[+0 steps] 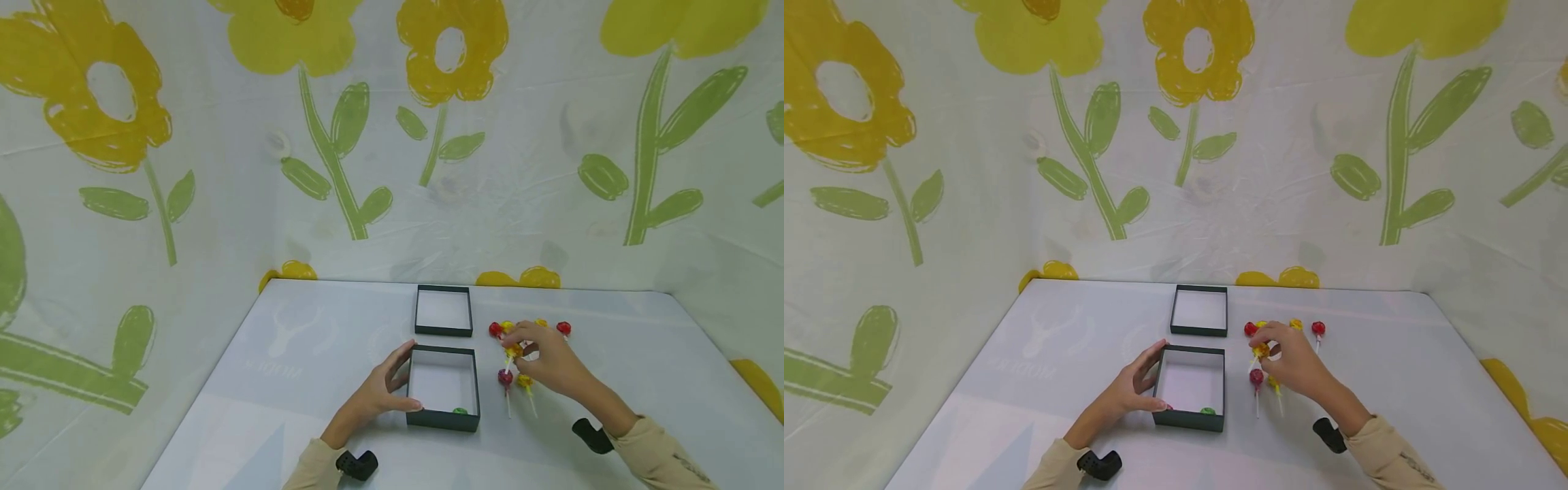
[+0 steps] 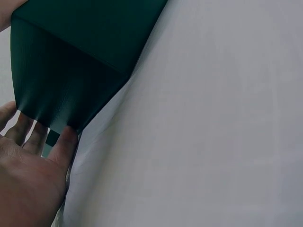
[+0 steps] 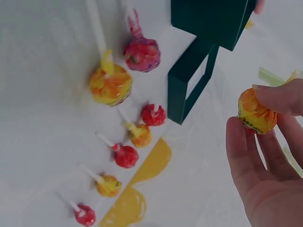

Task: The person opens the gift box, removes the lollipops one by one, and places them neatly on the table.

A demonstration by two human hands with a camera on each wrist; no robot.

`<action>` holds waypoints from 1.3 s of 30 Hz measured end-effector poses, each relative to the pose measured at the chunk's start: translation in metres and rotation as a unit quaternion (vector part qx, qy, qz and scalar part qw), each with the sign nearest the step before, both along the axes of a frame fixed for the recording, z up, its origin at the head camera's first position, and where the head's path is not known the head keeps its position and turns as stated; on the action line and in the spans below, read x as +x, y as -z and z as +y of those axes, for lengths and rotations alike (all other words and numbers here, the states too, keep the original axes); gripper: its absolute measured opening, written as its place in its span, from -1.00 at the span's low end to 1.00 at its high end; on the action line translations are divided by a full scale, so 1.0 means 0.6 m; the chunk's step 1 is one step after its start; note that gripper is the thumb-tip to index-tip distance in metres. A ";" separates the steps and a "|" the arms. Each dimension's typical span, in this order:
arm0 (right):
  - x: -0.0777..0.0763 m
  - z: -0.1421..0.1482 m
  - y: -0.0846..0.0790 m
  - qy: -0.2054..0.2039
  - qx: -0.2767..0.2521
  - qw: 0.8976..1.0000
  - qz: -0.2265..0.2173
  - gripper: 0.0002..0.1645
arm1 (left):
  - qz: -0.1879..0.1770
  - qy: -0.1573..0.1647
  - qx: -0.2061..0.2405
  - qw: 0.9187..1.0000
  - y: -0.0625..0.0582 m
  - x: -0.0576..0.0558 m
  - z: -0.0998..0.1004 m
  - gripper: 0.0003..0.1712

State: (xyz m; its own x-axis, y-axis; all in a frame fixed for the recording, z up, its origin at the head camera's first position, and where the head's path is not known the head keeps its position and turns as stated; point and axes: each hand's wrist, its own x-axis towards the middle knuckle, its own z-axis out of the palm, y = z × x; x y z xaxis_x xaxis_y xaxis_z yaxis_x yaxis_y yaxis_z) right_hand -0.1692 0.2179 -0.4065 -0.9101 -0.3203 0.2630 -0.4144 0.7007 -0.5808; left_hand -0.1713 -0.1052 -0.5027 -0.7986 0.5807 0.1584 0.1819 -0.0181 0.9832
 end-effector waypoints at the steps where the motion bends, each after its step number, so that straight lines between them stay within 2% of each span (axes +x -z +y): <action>1: 0.001 0.003 0.000 0.002 0.001 1.000 -0.001 -0.66 | 0.000 0.001 0.000 1.000 0.000 0.000 0.000 0.21; 12: 0.008 0.038 0.014 0.009 0.007 1.000 0.000 -0.66 | 0.001 -0.005 -0.009 1.000 -0.001 0.001 0.002 0.20; 22: 0.011 0.062 0.028 -0.005 0.029 0.999 0.033 -0.66 | 0.001 -0.011 -0.014 1.000 -0.004 0.003 0.003 0.19; 30: 0.014 0.078 0.042 -0.023 0.021 0.997 0.066 -0.64 | -0.001 -0.017 -0.016 1.000 -0.004 0.004 0.004 0.17; 39: 0.014 0.088 0.044 -0.008 0.043 0.999 0.021 -0.70 | -0.007 -0.003 -0.004 1.000 -0.001 0.002 0.002 0.19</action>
State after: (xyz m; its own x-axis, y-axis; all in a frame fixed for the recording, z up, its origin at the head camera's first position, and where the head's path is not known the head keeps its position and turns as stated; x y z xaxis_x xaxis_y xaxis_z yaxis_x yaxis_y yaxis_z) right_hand -0.1606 0.2708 -0.4328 -0.8933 -0.3576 0.2722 -0.4488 0.7410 -0.4996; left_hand -0.1703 -0.1041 -0.5019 -0.8043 0.5766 0.1435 0.1688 -0.0098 0.9856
